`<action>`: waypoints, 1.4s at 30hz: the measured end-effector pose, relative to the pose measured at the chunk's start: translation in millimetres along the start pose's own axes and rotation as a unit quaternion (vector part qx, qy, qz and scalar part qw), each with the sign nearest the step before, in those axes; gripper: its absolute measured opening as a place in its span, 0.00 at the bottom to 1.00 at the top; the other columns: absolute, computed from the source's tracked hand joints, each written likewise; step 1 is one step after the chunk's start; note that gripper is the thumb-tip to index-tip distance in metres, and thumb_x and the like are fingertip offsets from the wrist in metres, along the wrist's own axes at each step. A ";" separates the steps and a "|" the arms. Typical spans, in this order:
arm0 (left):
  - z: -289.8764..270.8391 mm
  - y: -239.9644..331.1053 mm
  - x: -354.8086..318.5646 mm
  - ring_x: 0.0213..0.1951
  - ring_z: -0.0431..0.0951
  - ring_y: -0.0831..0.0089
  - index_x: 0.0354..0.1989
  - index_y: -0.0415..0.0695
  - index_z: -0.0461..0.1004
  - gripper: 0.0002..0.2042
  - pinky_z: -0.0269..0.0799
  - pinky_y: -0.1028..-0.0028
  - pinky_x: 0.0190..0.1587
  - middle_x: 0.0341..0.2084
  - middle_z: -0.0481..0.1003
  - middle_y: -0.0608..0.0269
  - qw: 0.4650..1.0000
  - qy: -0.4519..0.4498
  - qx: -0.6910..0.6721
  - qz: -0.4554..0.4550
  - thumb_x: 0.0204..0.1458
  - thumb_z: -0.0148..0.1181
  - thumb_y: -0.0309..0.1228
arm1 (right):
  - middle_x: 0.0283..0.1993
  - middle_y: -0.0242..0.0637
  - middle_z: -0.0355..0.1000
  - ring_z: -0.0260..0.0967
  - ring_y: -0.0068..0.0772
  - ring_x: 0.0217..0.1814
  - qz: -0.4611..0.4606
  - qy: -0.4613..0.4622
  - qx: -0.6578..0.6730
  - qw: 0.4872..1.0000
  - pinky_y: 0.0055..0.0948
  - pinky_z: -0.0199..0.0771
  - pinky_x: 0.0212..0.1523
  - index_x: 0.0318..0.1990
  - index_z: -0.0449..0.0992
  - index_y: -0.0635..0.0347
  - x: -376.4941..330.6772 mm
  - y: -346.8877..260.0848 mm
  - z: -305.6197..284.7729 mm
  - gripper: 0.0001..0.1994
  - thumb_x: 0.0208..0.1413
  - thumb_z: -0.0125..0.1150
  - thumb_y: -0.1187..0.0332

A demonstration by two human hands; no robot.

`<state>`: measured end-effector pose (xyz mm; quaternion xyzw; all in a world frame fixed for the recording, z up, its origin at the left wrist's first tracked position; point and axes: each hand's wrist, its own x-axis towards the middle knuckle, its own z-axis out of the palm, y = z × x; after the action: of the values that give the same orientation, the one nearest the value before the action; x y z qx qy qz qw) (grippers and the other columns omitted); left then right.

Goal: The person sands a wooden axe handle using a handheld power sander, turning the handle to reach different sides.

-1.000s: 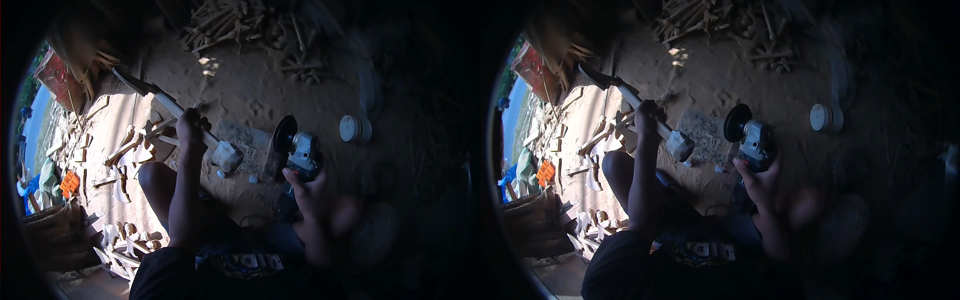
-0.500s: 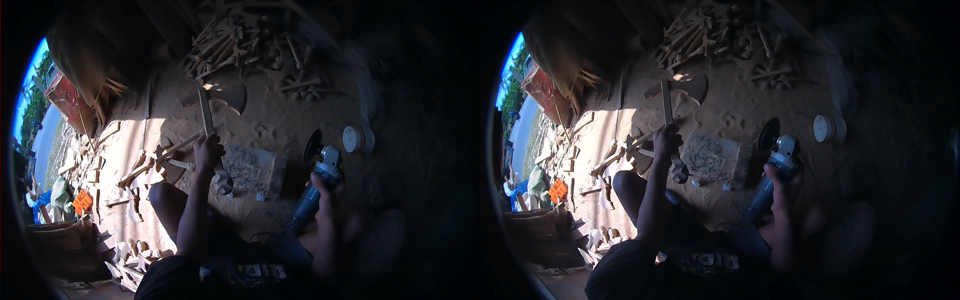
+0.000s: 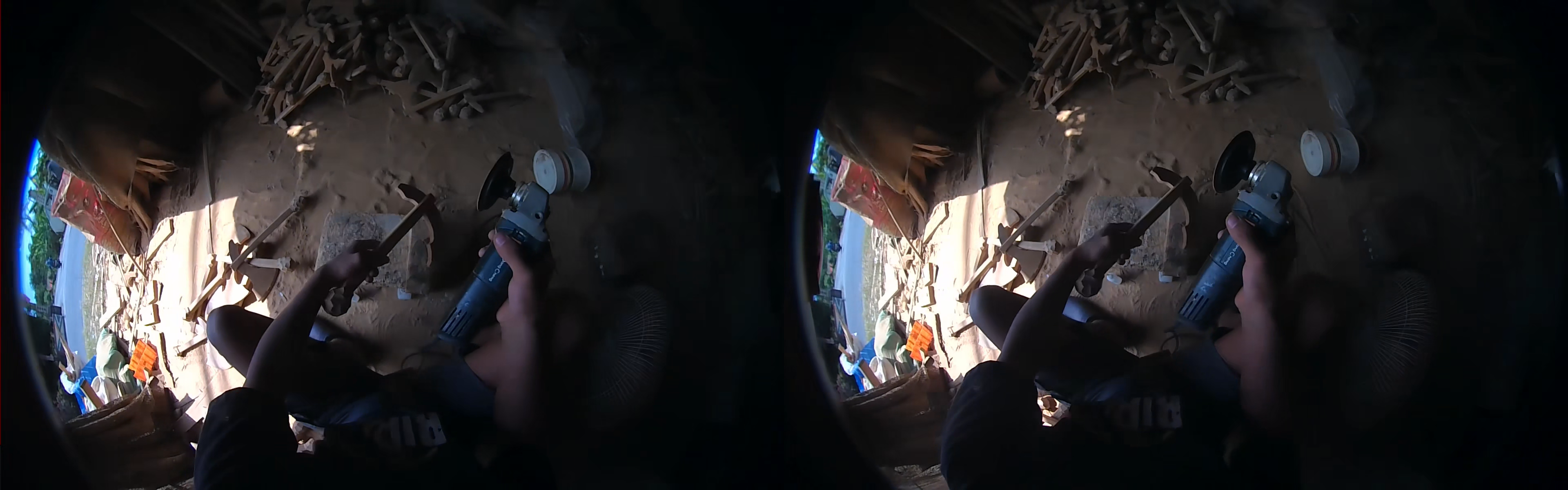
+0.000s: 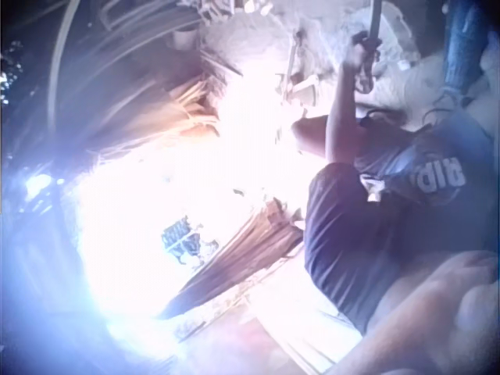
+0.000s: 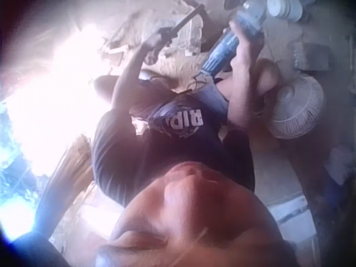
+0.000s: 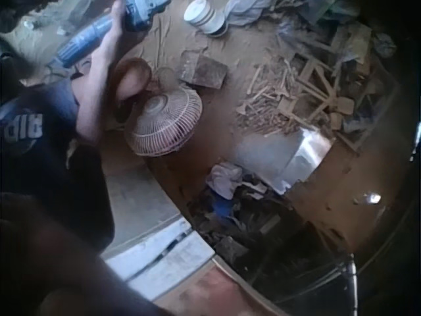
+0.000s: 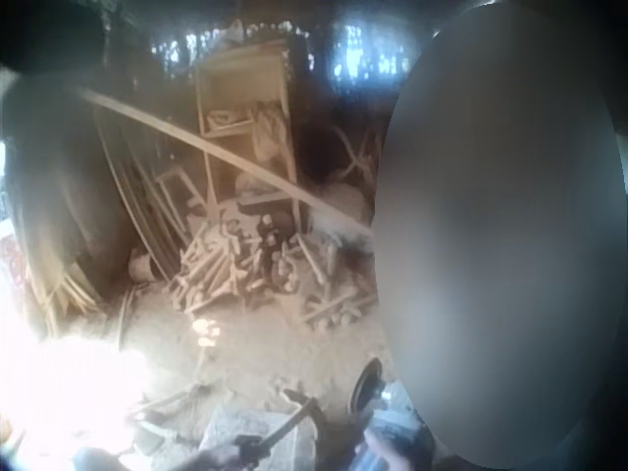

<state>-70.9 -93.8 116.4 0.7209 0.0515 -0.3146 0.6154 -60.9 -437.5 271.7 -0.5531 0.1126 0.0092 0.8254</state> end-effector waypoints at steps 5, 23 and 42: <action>23.8 -9.8 20.3 0.39 0.79 0.75 0.74 0.38 0.62 0.36 0.77 0.76 0.35 0.56 0.78 0.57 0.990 -0.025 -0.114 0.079 0.53 0.61 0.31 | 0.45 0.40 0.78 0.78 0.35 0.39 -0.004 0.006 -0.009 1.000 0.35 0.80 0.42 0.60 0.74 0.62 6.7 3.3 -13.1 0.24 0.57 0.72 0.69; 12.1 34.6 -48.1 0.33 0.81 0.75 0.77 0.36 0.55 0.36 0.79 0.74 0.36 0.55 0.76 0.55 0.922 0.018 -0.304 0.238 0.55 0.48 0.25 | 0.51 0.38 0.77 0.76 0.37 0.45 0.087 -0.022 0.040 0.995 0.39 0.82 0.43 0.67 0.70 0.54 14.9 29.1 3.0 0.27 0.62 0.69 0.61; 12.3 27.1 -27.0 0.29 0.80 0.72 0.78 0.38 0.53 0.39 0.77 0.74 0.30 0.65 0.70 0.50 0.917 0.113 -0.306 0.228 0.54 0.57 0.23 | 0.50 0.37 0.78 0.77 0.34 0.45 0.063 -0.036 0.003 0.997 0.37 0.82 0.44 0.60 0.74 0.57 16.6 28.6 -9.3 0.21 0.62 0.70 0.65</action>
<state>-84.7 -103.1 153.0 0.5200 0.0483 -0.0511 0.8513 -50.3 -436.8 239.1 -0.5417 0.1181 0.0809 0.8283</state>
